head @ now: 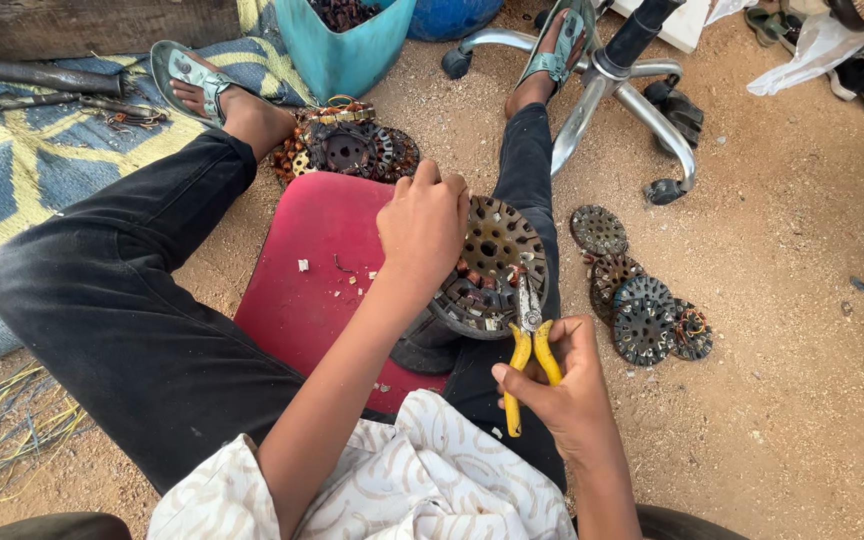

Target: The person uses yellow pliers to pull copper wire coils out of the slots of a motor stator. The person works on one stator at a time, removing coils and placing them into a nearby blue container.

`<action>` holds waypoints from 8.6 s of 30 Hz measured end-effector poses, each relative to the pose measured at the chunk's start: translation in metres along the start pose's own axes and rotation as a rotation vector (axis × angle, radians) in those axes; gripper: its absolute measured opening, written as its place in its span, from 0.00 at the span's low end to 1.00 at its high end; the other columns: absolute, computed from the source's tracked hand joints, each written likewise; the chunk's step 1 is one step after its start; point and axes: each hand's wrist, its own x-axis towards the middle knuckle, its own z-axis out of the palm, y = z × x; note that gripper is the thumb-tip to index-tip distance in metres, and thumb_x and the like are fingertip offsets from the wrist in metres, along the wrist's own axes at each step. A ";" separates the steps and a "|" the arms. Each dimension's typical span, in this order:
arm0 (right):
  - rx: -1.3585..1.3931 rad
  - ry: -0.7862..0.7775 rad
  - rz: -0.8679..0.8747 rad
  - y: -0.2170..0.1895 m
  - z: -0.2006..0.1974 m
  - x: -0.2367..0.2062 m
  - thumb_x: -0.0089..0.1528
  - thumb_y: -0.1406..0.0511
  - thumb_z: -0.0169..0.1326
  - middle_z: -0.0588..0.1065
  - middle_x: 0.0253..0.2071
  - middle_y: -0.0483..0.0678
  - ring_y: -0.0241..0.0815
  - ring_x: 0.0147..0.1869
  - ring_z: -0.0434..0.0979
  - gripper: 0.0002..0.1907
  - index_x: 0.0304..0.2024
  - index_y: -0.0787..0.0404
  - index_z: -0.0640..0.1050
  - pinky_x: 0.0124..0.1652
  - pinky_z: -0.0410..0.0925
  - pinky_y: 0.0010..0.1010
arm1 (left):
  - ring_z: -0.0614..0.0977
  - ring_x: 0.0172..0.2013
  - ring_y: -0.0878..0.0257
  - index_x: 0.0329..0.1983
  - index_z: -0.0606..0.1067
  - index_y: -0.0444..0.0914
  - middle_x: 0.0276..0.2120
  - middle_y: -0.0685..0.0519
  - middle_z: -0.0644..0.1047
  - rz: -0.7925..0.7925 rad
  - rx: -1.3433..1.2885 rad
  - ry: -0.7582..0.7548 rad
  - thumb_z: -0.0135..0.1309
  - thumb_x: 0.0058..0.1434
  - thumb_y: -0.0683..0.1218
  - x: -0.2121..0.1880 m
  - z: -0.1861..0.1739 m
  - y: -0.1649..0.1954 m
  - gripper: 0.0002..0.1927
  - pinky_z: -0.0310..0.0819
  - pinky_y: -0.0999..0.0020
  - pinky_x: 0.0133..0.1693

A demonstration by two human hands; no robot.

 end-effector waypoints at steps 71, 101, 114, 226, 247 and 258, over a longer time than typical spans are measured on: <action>-0.661 0.313 -0.246 -0.053 0.014 -0.033 0.62 0.67 0.64 0.79 0.37 0.51 0.36 0.35 0.76 0.16 0.51 0.65 0.84 0.34 0.68 0.28 | 0.67 0.23 0.76 0.27 0.72 0.38 0.20 0.60 0.70 -0.088 -1.232 -0.332 0.60 0.65 0.52 -0.007 -0.018 0.041 0.16 0.59 0.76 0.24; -1.140 0.286 -0.272 -0.042 0.066 -0.028 0.63 0.60 0.57 0.75 0.41 0.61 0.62 0.41 0.79 0.16 0.45 0.66 0.73 0.36 0.70 0.50 | 0.71 0.28 0.52 0.28 0.63 0.34 0.27 0.48 0.66 0.409 -0.832 -0.097 0.67 0.53 0.38 0.031 -0.002 -0.007 0.20 0.65 0.59 0.32; -0.517 0.207 -0.191 -0.030 0.048 -0.028 0.61 0.66 0.59 0.77 0.27 0.47 0.33 0.29 0.75 0.11 0.44 0.64 0.74 0.28 0.68 0.31 | 0.67 0.28 0.74 0.33 0.70 0.38 0.27 0.59 0.69 0.284 -1.243 -0.569 0.64 0.64 0.50 0.020 -0.044 0.008 0.16 0.60 0.71 0.29; -0.532 0.211 -0.267 -0.055 0.034 -0.036 0.62 0.64 0.60 0.80 0.31 0.41 0.24 0.34 0.71 0.15 0.47 0.67 0.81 0.31 0.68 0.21 | 0.68 0.17 0.73 0.28 0.69 0.41 0.20 0.61 0.67 -0.873 -2.006 -0.265 0.57 0.64 0.54 -0.010 -0.020 0.057 0.16 0.64 0.76 0.18; -0.933 0.007 -0.083 -0.093 -0.015 -0.052 0.56 0.61 0.65 0.83 0.40 0.48 0.38 0.41 0.84 0.19 0.50 0.54 0.85 0.41 0.75 0.30 | 0.68 0.19 0.71 0.26 0.67 0.44 0.19 0.60 0.68 -1.030 -2.271 0.008 0.55 0.66 0.59 0.012 -0.026 0.009 0.20 0.60 0.78 0.18; -1.155 -0.356 0.278 -0.025 -0.041 -0.001 0.55 0.67 0.63 0.82 0.30 0.49 0.44 0.33 0.82 0.16 0.46 0.52 0.80 0.36 0.72 0.35 | 0.73 0.23 0.67 0.29 0.71 0.42 0.22 0.57 0.71 -1.114 -2.212 0.067 0.56 0.64 0.57 0.014 -0.022 -0.001 0.17 0.65 0.76 0.21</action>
